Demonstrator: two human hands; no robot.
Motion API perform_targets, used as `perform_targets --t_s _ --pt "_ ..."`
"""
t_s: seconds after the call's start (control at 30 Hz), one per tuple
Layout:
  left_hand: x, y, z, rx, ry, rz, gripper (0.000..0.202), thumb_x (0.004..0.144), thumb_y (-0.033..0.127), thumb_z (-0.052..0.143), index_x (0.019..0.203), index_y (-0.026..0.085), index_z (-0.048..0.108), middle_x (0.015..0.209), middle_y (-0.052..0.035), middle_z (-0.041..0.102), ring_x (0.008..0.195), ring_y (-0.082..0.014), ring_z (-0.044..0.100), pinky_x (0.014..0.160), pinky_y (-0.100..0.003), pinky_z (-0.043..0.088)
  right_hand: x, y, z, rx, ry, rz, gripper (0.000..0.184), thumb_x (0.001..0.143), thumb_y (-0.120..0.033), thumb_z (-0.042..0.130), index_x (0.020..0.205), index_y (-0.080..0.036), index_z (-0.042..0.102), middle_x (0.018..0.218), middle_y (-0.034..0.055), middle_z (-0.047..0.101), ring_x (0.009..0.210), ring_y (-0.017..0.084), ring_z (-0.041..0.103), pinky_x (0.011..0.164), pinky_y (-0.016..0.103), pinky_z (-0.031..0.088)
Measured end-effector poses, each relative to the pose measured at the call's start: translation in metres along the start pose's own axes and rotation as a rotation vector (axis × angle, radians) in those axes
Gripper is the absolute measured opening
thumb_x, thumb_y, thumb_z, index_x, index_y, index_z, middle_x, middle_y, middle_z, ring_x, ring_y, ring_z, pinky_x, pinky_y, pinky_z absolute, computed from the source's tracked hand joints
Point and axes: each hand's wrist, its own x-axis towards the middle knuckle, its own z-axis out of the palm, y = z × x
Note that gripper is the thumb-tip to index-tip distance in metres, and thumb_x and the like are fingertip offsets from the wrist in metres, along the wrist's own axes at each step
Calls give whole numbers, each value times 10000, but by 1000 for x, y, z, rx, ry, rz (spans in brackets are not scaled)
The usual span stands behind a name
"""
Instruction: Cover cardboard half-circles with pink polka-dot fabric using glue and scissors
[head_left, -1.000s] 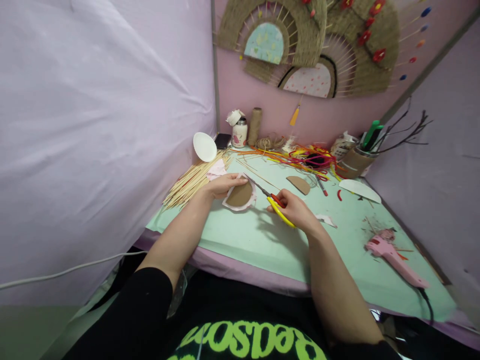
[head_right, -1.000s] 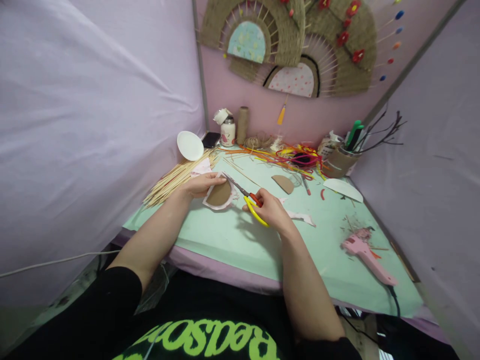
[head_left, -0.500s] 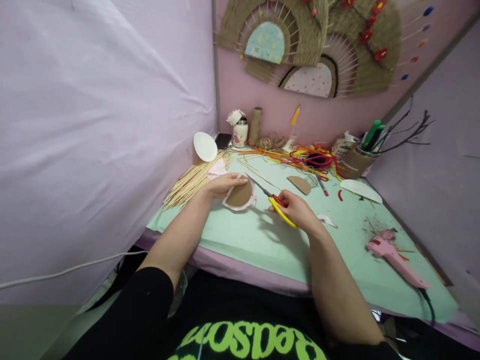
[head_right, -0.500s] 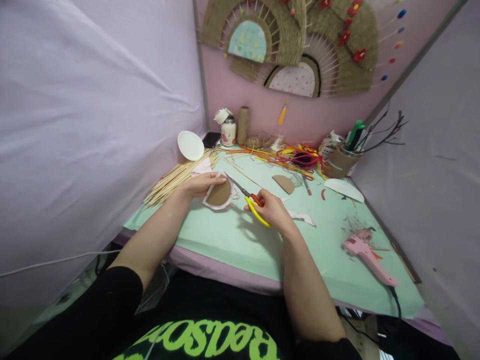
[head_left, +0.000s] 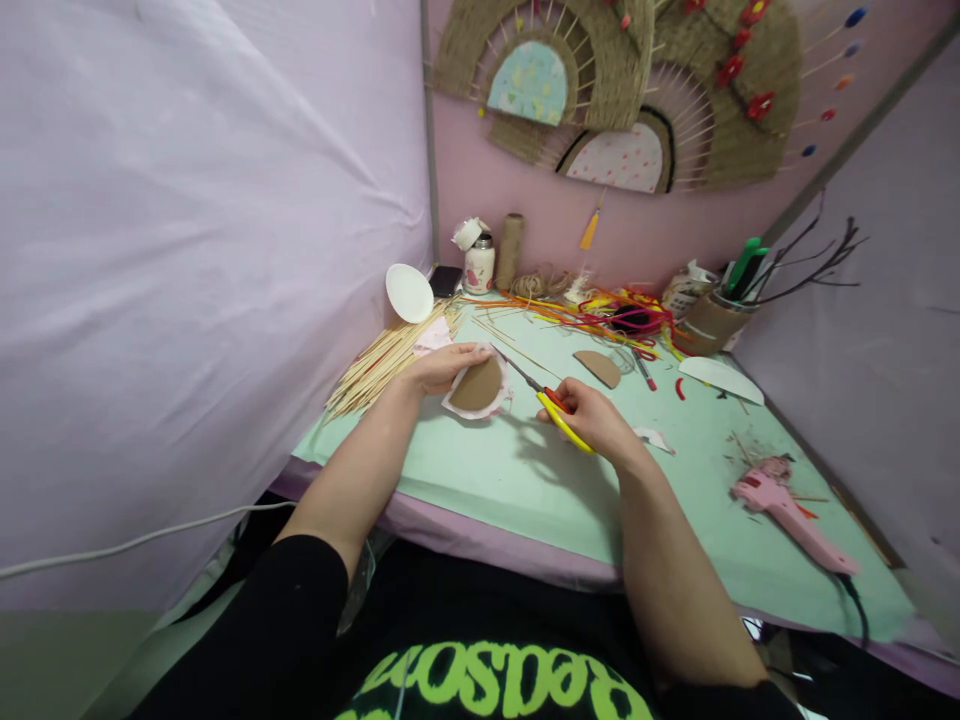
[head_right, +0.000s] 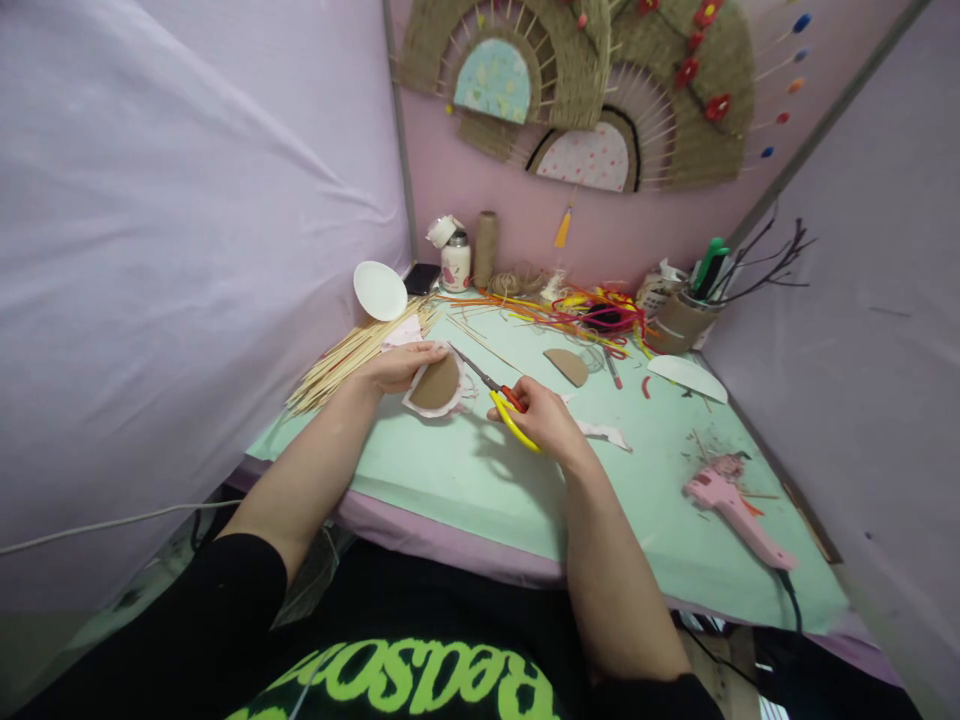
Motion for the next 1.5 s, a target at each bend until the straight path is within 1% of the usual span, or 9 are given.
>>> perform_targets --t_s 0.33,0.47,0.57,0.8,0.93,1.1,1.5 --pt "-2 0 3 72 -27 -36 478 627 489 838 856 131 618 766 -25 675 671 -141 637 646 -265 464 1 -1 0 -28 -28 17 385 668 -513 713 763 -234 466 647 -41 602 567 134 509 528 244 352" --pt "-2 -1 2 68 -19 -21 475 635 485 833 870 134 615 767 -23 674 684 -144 638 645 -263 463 0 -3 -1 -20 -30 19 395 659 -527 708 772 -234 468 659 -38 598 585 138 507 539 248 358" --pt "-1 -1 0 51 -5 -13 472 620 478 843 854 136 616 775 -22 677 681 -141 637 652 -267 469 -1 -6 -2 -64 -18 16 415 640 -537 717 785 -236 471 654 -43 579 589 138 484 545 250 351" --pt "0 -2 -1 77 -18 -2 458 632 474 837 859 133 631 780 -23 676 687 -140 637 670 -274 470 -2 -11 -3 -92 -5 11 442 634 -583 700 765 -239 456 628 -40 544 590 146 457 542 254 332" --pt "-1 -2 -1 96 -25 -11 437 652 469 824 847 131 626 771 -23 671 684 -141 634 672 -277 467 -2 -12 -3 -109 -2 15 439 632 -581 700 760 -238 457 639 -36 556 596 146 459 550 255 333" --pt "0 -5 -2 124 -26 -17 433 645 471 825 800 137 596 708 2 635 638 -122 604 633 -252 446 -3 -13 -3 -107 -11 10 427 644 -579 696 761 -236 470 664 -27 587 608 148 472 562 256 344" --pt "-1 -3 0 110 -36 -40 413 657 454 820 814 140 602 735 -4 654 659 -132 608 644 -266 435 -3 -14 -4 -109 -5 6 443 660 -612 683 729 -231 468 671 -9 616 604 147 479 551 251 338"
